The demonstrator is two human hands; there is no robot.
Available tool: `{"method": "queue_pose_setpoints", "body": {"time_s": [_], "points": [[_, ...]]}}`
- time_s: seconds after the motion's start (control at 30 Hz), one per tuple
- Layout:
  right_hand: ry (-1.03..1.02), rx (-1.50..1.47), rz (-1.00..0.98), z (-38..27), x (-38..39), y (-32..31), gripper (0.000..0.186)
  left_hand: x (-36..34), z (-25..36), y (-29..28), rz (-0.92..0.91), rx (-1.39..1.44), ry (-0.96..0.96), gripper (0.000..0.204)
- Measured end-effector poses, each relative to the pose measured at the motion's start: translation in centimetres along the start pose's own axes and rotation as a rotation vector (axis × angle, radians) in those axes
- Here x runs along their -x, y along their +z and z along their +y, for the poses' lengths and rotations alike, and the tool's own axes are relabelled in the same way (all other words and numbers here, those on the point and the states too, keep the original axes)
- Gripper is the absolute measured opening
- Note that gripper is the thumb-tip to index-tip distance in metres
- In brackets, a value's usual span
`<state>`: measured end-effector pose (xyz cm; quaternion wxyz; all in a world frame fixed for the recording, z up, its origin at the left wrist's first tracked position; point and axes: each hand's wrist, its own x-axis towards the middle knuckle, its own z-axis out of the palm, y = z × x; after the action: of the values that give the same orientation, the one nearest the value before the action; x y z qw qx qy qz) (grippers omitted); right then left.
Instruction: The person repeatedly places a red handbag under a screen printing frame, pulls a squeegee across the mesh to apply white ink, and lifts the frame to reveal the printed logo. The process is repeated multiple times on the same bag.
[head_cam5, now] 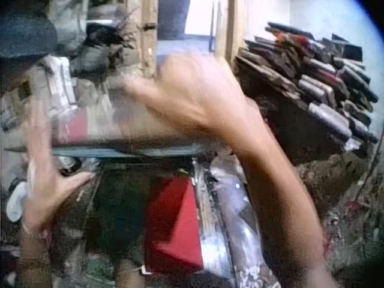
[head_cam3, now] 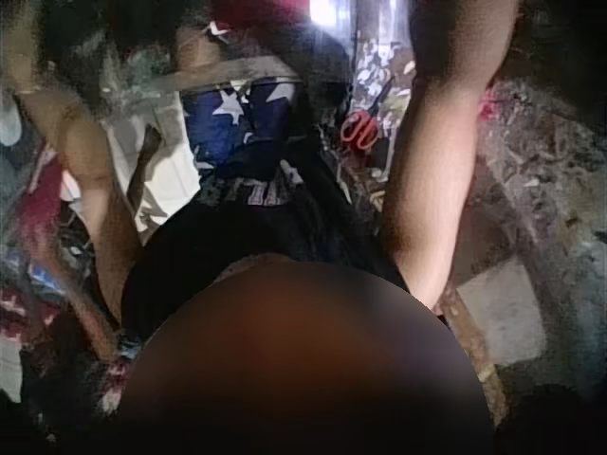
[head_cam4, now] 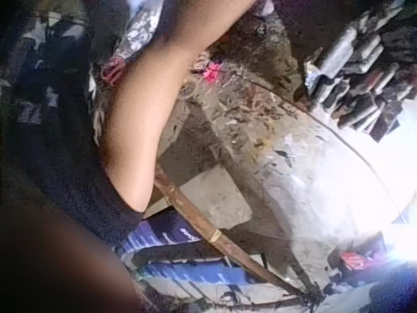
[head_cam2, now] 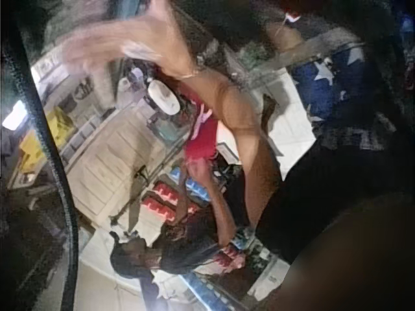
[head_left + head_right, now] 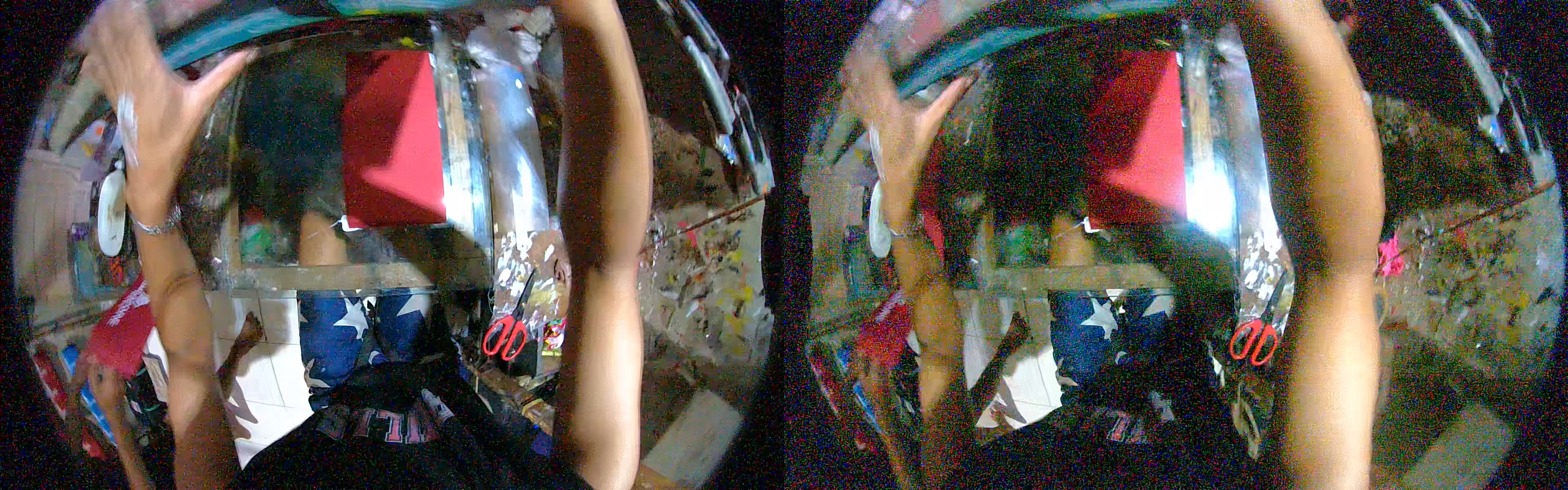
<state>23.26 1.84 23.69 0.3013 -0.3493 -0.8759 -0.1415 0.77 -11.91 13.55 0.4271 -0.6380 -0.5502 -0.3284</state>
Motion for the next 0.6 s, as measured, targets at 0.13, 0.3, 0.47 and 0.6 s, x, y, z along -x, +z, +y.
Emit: {"method": "queue_pose_setpoints", "body": {"time_s": [0.13,0.3,0.47,0.6], "points": [[-0.072,-0.001,-0.08,-2.6,10.7,2.7,0.05,1.9,0.9,-4.5,-0.72,0.209,-0.124,0.052],[-0.091,-0.151,-0.436,-5.4,20.8,8.3,0.038,15.8,5.8,-4.0,-0.865,0.365,-0.078,0.049],[-0.068,-0.219,-0.702,-4.4,21.3,13.7,0.03,21.0,7.1,-2.4,-0.928,0.396,-0.138,0.052],[-0.067,-0.28,-0.713,-3.6,19.9,14.5,0.017,21.7,6.9,-1.9,-0.948,0.418,-0.147,0.053]]}}
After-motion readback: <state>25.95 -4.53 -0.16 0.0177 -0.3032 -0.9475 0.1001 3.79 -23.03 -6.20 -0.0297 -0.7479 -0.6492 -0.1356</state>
